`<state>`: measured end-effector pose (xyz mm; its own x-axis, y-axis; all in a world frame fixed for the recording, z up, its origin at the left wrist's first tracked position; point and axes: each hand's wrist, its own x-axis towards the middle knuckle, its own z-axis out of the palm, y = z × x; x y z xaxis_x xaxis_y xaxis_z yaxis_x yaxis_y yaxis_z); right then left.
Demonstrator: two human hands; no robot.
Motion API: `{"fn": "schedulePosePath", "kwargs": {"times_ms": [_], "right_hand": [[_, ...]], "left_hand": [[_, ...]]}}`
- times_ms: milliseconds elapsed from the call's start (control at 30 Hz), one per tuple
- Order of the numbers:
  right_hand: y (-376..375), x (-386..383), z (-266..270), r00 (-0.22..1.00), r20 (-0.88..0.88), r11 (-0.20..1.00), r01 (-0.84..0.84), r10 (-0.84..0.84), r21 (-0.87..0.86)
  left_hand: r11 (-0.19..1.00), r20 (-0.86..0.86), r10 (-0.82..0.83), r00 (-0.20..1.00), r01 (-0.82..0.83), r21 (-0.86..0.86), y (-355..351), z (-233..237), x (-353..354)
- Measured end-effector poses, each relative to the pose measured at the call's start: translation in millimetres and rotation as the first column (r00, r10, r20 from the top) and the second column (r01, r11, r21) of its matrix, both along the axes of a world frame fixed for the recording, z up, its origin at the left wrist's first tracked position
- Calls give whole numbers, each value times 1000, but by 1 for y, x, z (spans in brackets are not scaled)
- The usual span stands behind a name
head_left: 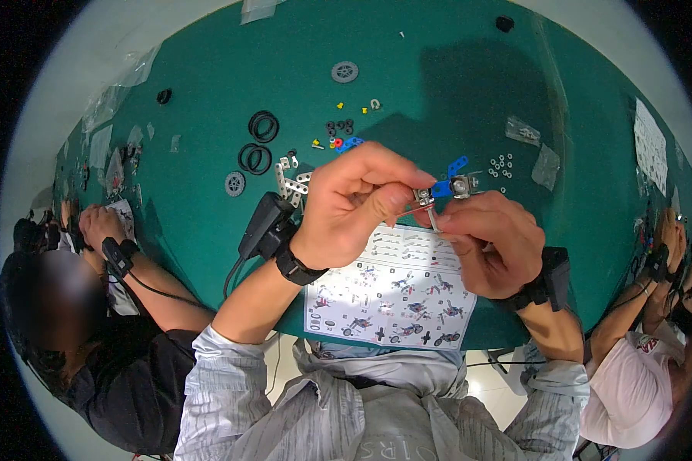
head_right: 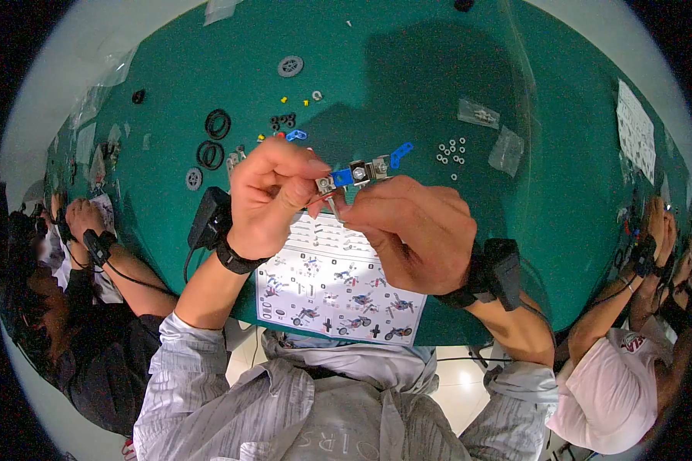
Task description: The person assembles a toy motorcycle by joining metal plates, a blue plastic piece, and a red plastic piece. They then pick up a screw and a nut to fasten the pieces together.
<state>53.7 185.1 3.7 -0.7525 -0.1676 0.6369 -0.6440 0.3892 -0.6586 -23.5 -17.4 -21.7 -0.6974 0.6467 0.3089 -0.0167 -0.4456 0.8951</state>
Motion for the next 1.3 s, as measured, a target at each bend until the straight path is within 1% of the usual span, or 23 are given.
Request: {"fn": "schedulePosePath", "kwargs": {"times_ms": [67, 133, 167, 233, 400, 500, 567, 600, 667, 700, 800, 867, 1000, 1167, 1300], "right_hand": [[1, 0, 2, 1000, 23, 1000, -6, 6, -2], [4, 1, 6, 997, 72, 1000, -11, 11, -1], [5, 1, 7, 995, 96, 1000, -14, 14, -1], [5, 1, 5, 995, 100, 1000, -7, 9, -17], [3, 1, 5, 990, 140, 999, -15, 22, -52], [3, 1, 5, 990, 142, 999, -14, 21, -50], [3, 1, 4, 988, 154, 998, -18, 27, -61], [3, 0, 2, 990, 140, 997, -19, 29, -69], [2, -2, -2, 993, 112, 996, -22, 31, -86], [2, -2, -3, 996, 91, 998, -14, 20, -68], [3, -3, -2, 999, 29, 1000, 17, -17, -13], [4, -5, 2, 999, -12, 999, 48, -48, 25], [5, 0, 2, 996, 2, 993, 93, -94, 71], [6, 2, 1, 984, 87, 987, 152, -156, 55], [9, -2, -1, 985, -2, 982, 173, -173, 81]], "left_hand": [[1000, 47, -24, 999, 24, -14, 0, 4, 0], [997, 56, -42, 998, 46, -60, -2, 7, -1], [994, 41, -49, 998, 53, -100, -3, 8, -3], [991, 28, -53, 998, 56, -125, -4, 7, -4], [994, 14, 3, 1000, -2, -111, -1, 6, 0], [999, 56, 4, 998, -1, -54, 0, 3, 0], [1000, 54, -5, 999, 6, -24, 1, 0, -2], [1000, 52, -9, 999, 10, -8, 1, -1, -3], [1000, 106, -31, 994, 31, 7, 1, -4, -4], [999, 133, -43, 990, 41, 15, 1, -4, -4], [995, 194, -7, 981, -12, 97, 8, -5, 1], [994, 168, -12, 986, -7, 110, 9, -8, 0], [993, 159, 14, 987, -32, 110, 11, -7, 2], [985, 243, -34, 969, -9, 174, 13, -7, 5], [988, 313, -55, 948, 7, 154, 11, -4, 6]]}}
